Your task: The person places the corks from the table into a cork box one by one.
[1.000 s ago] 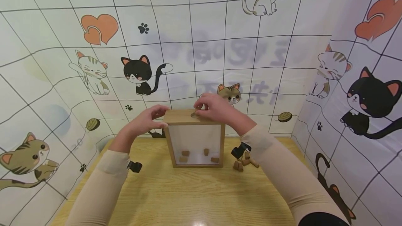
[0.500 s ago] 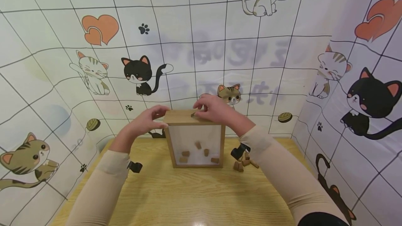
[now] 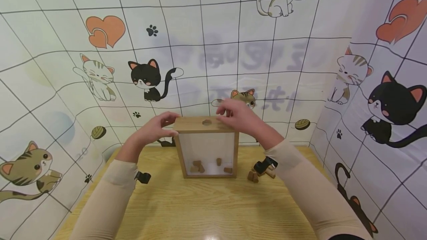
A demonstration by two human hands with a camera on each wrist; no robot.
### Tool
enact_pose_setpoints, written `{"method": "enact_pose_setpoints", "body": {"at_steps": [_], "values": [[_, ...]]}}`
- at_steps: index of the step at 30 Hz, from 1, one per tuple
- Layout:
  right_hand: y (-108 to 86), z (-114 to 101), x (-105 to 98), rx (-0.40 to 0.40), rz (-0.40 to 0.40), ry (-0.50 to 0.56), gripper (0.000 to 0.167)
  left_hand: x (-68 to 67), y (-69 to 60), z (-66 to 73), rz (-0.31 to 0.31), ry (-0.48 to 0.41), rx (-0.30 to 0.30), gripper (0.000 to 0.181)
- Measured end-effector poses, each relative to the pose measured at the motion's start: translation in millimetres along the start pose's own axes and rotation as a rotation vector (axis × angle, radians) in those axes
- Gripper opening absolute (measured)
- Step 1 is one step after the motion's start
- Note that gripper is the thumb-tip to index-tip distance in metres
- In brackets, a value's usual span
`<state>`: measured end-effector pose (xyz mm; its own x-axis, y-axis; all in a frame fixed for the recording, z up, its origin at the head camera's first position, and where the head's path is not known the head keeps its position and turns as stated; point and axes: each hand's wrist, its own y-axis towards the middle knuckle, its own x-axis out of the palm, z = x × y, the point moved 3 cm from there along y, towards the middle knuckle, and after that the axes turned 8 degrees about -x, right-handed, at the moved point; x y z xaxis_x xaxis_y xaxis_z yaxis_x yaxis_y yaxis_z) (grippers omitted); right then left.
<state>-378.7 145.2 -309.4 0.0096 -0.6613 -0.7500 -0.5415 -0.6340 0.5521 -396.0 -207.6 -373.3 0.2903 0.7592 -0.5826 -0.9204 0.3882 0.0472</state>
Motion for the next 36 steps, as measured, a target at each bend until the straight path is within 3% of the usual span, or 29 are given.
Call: {"method": "enact_pose_setpoints", "body": {"at_steps": [11, 19, 28, 36], "values": [[-48.2, 15.1, -22.5, -0.018, 0.101, -0.066, 0.013, -1.6, 1.7, -3.3, 0.001, -0.007, 0.008, 0.074], [-91.8, 29.4, -34.9, 0.103, 0.125, -0.089, 0.012, -0.9, 4.1, -3.9, -0.007, -0.017, 0.012, 0.074], [-129.2, 41.8, -29.3, 0.158, 0.11, -0.085, 0.01, -1.9, 1.3, -0.9, -0.003, -0.021, 0.01, 0.073], [-156.8, 52.4, -19.2, 0.27, 0.1, -0.074, 0.005, -0.5, 2.0, -2.8, -0.004, -0.017, 0.004, 0.073]]}}
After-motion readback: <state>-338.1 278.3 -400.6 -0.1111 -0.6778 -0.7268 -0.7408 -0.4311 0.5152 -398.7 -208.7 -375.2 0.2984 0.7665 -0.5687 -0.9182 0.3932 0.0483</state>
